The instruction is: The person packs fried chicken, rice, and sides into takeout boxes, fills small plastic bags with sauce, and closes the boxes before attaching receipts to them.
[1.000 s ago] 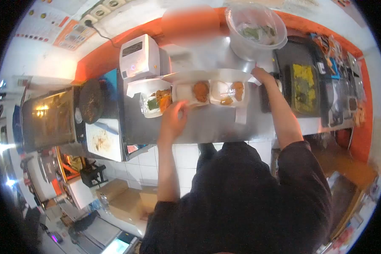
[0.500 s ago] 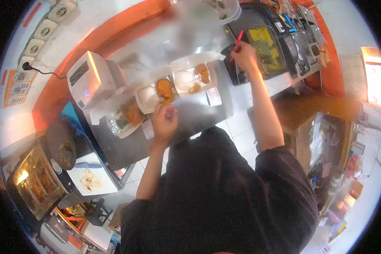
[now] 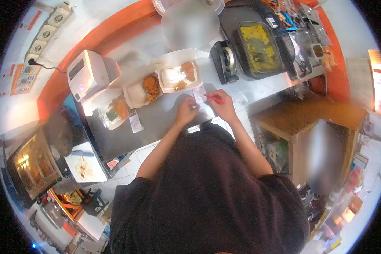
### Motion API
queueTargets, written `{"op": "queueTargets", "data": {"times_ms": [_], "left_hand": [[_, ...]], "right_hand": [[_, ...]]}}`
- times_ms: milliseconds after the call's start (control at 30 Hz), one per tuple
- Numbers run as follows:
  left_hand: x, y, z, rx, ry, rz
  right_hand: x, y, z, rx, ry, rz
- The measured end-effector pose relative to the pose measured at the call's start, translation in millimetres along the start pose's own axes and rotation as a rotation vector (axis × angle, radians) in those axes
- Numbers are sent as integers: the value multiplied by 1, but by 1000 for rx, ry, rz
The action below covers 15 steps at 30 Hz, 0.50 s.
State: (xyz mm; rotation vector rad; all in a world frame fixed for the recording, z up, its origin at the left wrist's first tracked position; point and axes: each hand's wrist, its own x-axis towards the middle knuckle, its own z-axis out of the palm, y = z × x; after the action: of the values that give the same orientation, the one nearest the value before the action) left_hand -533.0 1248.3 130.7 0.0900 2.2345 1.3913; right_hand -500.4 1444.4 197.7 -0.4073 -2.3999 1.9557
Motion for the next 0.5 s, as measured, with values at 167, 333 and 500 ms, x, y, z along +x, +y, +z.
{"op": "queueTargets", "data": {"times_ms": [167,333,500], "left_hand": [[10,-8,14,64,131,75],[9,-4,18,75,199,167],[10,-10,15,226,157,261]], "right_hand": [[8,17,-10,-82,-133,-109],[3,24,-6,-178,-105,-218],[-3,27,9,-213,-105,-171]]}}
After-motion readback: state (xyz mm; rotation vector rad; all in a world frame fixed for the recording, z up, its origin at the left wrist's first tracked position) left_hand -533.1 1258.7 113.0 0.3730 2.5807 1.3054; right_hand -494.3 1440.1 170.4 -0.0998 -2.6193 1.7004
